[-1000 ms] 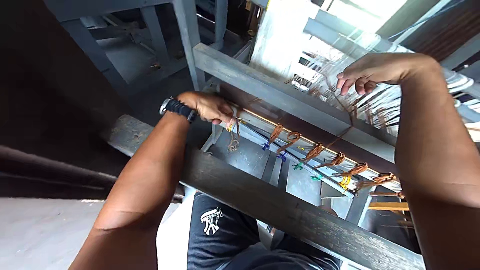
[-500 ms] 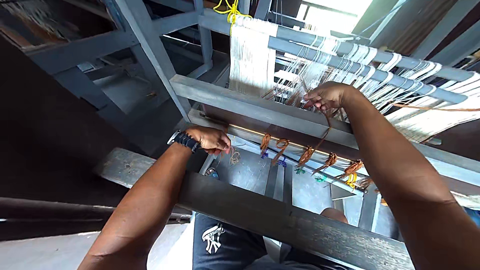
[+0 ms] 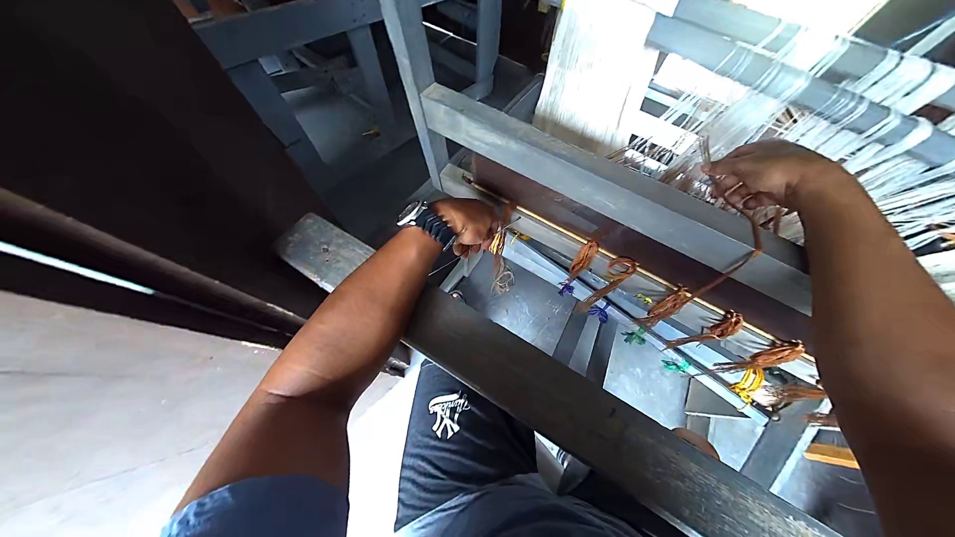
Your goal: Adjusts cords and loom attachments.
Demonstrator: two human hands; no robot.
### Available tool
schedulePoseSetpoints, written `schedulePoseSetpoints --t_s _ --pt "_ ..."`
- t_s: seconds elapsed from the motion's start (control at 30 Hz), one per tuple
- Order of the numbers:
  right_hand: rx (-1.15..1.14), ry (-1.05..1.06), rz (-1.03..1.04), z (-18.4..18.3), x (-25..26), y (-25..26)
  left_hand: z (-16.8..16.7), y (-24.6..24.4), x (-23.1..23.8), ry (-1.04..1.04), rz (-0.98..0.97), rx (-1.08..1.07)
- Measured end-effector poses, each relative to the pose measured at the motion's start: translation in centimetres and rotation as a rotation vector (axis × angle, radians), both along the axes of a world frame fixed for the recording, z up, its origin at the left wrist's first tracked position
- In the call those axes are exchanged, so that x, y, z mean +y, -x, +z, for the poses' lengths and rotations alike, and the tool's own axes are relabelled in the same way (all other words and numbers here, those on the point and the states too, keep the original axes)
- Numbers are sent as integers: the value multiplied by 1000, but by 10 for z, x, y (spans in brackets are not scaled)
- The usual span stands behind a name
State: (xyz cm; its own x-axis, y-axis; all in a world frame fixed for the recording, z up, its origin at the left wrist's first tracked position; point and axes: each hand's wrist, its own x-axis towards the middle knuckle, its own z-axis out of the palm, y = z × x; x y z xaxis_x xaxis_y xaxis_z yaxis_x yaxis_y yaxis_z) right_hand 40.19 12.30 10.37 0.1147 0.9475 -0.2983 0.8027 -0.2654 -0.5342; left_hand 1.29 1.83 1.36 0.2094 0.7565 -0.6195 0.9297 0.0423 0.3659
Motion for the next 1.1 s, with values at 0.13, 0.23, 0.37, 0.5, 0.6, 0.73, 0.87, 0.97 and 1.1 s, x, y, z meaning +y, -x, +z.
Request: schedulePoseSetpoints --t_s 0.13,0.23,0.37,0.5,0.6,0.73,0.87,0.97,1.1 --pt "-105 -153 -5 3 -2 1 2 9 3 -43 -103 24" --pt "-104 -117 -16 3 -3 6 -3 14 4 -49 -40 -26" --pt "-128 -61 2 0 -2 8 -9 15 6 29 70 -178" --pt "-129 -26 -4 -3 0 2 -15 15 10 57 75 -232" --pt "-121 -25 -17 -5 0 -1 -16 14 10 53 87 -246" --pt "-102 -9 -32 -4 -2 3 -12 13 8 57 99 -249" --pt "-106 0 -32 -4 0 2 -13 13 10 56 93 -253" --pt "-103 8 -38 -4 0 2 -14 14 12 72 100 -269" --pt "-105 6 -32 -5 2 0 -14 13 12 62 82 -261"
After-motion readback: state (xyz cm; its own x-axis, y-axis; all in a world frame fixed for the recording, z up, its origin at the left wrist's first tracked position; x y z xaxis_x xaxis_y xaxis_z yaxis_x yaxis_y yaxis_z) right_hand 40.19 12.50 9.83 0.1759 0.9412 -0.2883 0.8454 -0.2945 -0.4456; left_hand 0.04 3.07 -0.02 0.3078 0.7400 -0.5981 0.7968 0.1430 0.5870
